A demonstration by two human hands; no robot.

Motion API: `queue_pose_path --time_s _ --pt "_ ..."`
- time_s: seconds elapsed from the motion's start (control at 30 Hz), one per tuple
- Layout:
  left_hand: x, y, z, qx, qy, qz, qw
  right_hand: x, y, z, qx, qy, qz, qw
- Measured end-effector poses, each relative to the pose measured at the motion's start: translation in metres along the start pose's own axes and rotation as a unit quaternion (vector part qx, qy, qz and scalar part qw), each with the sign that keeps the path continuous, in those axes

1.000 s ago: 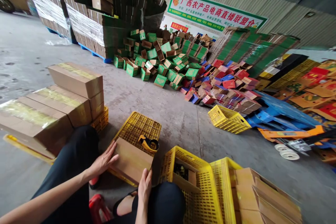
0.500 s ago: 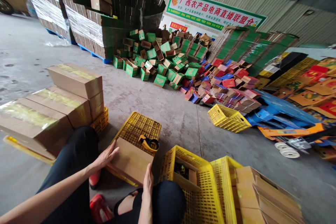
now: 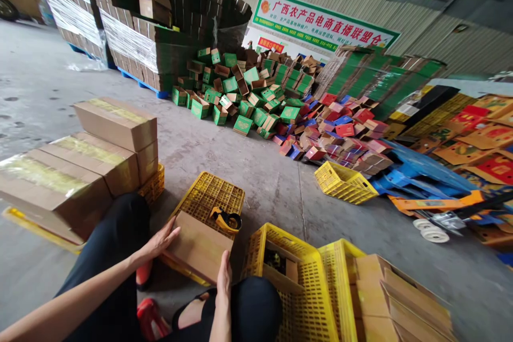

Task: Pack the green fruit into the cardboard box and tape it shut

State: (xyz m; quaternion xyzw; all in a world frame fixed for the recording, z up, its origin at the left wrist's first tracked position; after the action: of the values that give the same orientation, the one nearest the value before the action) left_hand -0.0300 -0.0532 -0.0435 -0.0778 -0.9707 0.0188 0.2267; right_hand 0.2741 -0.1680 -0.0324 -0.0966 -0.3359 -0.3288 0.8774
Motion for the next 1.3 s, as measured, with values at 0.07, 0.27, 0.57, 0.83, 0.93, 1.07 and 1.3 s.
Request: queue_pose_path --time_s 0.07,0.27,0.57,0.83,0.93,1.07,1.3 --pt "-0.003 -0.001 0.005 -0.007 0.004 0.003 1.0 -0.004 0.0 -0.007 -0.029 0.01 0.022 0.999" --pt "-0.011 -0.004 0.018 -0.058 0.025 -0.016 0.998 -0.004 -0.013 -0.005 -0.023 -0.014 -0.039 0.999" --pt "-0.017 -0.019 0.013 -0.174 0.148 -0.09 0.969 -0.012 -0.042 0.043 0.217 -0.217 -0.112 0.945" --pt "-0.03 -0.036 -0.023 -0.285 0.296 -0.141 0.901 -0.033 -0.059 0.056 0.253 -0.298 -0.068 0.918" --pt "-0.044 -0.048 -0.037 -0.309 0.309 -0.119 0.892 -0.048 -0.071 0.06 0.283 -0.294 -0.039 0.912" --pt "-0.061 -0.063 -0.051 -0.338 0.303 -0.045 0.89 -0.063 -0.081 0.06 0.287 -0.293 0.006 0.912" --pt "-0.06 -0.062 -0.056 -0.32 0.28 -0.003 0.905 -0.06 -0.079 0.07 0.263 -0.291 0.055 0.918"
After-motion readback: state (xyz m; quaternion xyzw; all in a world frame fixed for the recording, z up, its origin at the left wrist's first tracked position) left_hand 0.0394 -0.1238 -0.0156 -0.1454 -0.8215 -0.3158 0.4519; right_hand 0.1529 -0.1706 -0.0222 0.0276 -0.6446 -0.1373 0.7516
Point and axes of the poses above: each hand's wrist, its own y-axis towards the middle knuckle, its own x-axis out of the back of the hand, z = x × y, the point moved 6 cm from there along y, towards the middle knuckle, and after that the axes turned 4 degrees about -z, right-handed, at the moved point
